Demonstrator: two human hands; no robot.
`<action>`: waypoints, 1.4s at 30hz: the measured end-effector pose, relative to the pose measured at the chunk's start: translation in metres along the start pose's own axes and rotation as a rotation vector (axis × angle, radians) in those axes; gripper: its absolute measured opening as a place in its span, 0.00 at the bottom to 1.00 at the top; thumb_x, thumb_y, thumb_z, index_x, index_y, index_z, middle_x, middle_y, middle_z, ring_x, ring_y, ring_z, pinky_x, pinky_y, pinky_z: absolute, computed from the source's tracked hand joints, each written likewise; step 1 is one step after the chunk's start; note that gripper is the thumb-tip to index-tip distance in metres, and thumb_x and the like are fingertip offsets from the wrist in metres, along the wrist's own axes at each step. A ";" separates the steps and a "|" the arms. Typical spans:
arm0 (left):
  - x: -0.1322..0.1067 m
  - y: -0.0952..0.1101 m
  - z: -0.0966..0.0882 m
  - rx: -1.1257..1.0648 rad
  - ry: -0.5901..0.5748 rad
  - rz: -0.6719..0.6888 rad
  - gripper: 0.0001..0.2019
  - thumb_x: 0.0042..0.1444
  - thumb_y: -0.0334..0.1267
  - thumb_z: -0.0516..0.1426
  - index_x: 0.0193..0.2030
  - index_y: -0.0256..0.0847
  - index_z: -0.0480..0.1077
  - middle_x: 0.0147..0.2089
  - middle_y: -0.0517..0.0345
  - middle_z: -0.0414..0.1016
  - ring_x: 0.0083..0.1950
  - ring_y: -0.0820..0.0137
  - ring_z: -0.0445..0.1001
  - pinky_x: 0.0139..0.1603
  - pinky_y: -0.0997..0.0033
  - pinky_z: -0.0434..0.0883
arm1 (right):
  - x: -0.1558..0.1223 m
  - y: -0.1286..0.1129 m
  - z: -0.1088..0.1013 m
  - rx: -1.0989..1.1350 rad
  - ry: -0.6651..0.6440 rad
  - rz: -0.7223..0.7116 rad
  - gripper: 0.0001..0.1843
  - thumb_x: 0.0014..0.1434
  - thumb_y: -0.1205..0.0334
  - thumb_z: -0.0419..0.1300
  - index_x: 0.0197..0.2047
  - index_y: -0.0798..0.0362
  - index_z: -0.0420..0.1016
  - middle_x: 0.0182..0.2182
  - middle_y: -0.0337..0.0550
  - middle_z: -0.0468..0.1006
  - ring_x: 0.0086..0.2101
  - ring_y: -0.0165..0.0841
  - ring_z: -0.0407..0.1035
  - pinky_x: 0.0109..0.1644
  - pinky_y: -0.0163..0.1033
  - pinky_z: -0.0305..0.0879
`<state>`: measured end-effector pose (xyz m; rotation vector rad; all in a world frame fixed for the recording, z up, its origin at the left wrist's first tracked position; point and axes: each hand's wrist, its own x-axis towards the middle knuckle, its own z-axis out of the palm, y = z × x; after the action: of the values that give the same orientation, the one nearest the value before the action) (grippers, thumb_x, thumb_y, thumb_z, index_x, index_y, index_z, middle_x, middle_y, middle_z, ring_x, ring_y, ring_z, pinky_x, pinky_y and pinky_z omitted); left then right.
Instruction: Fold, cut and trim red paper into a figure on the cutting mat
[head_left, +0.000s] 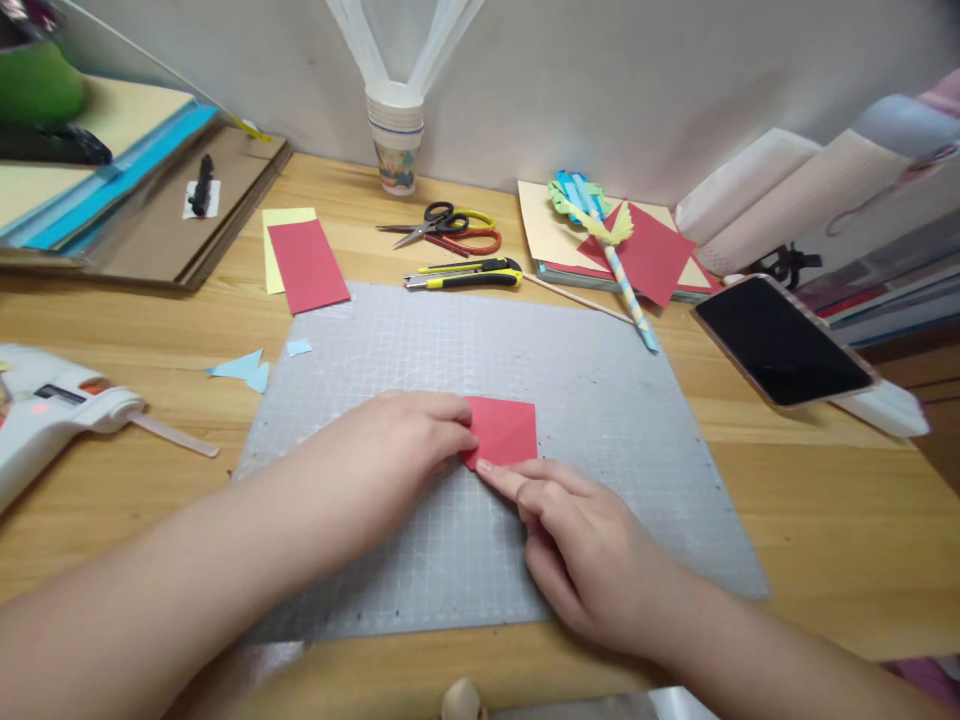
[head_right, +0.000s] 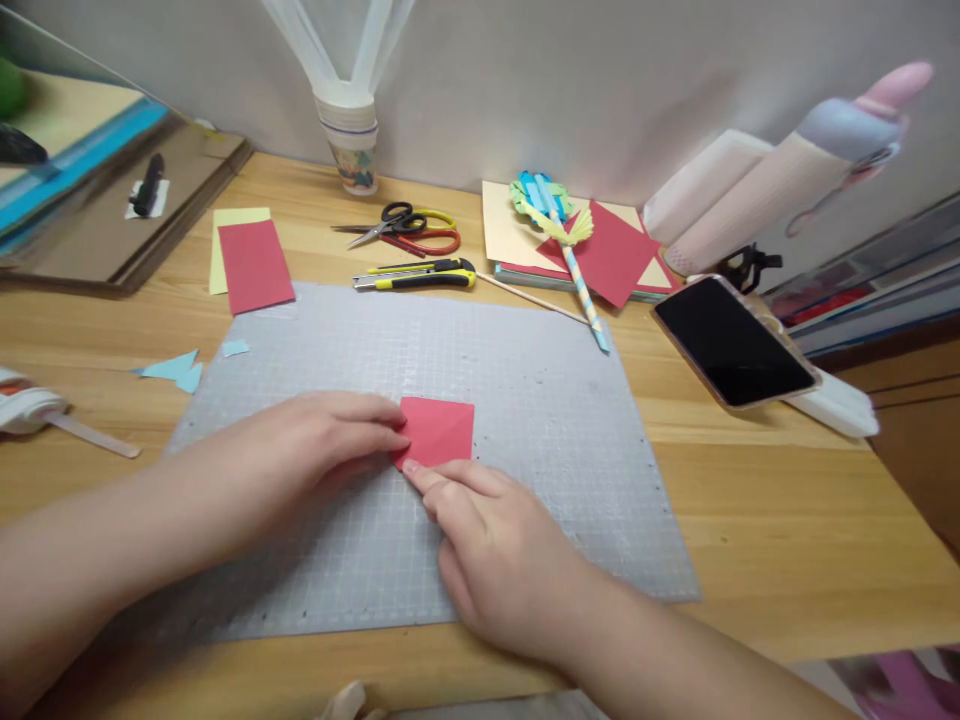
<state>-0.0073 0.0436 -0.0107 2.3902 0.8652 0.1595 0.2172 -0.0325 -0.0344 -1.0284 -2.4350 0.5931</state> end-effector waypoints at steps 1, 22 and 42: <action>-0.007 0.001 0.004 0.048 0.029 0.003 0.17 0.64 0.30 0.48 0.50 0.47 0.74 0.56 0.56 0.75 0.54 0.65 0.73 0.52 0.65 0.66 | 0.000 -0.001 0.000 0.003 -0.004 0.008 0.26 0.55 0.79 0.50 0.58 0.63 0.63 0.49 0.57 0.76 0.51 0.40 0.68 0.53 0.48 0.71; -0.020 0.000 0.022 0.127 0.153 0.001 0.16 0.63 0.33 0.49 0.54 0.45 0.73 0.60 0.54 0.73 0.60 0.59 0.71 0.58 0.52 0.61 | 0.031 -0.041 0.022 -0.702 0.069 -0.151 0.14 0.56 0.78 0.49 0.27 0.56 0.73 0.29 0.57 0.81 0.31 0.43 0.73 0.42 0.48 0.69; -0.021 0.006 0.023 0.229 0.191 0.002 0.16 0.59 0.28 0.50 0.51 0.45 0.71 0.59 0.58 0.74 0.60 0.62 0.70 0.61 0.50 0.51 | -0.012 -0.012 -0.010 -0.282 0.033 0.372 0.09 0.60 0.70 0.50 0.28 0.51 0.61 0.23 0.35 0.68 0.26 0.31 0.62 0.38 0.41 0.48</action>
<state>-0.0134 0.0158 -0.0247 2.6210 1.0159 0.3088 0.2238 -0.0467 -0.0226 -1.6134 -2.3574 0.3447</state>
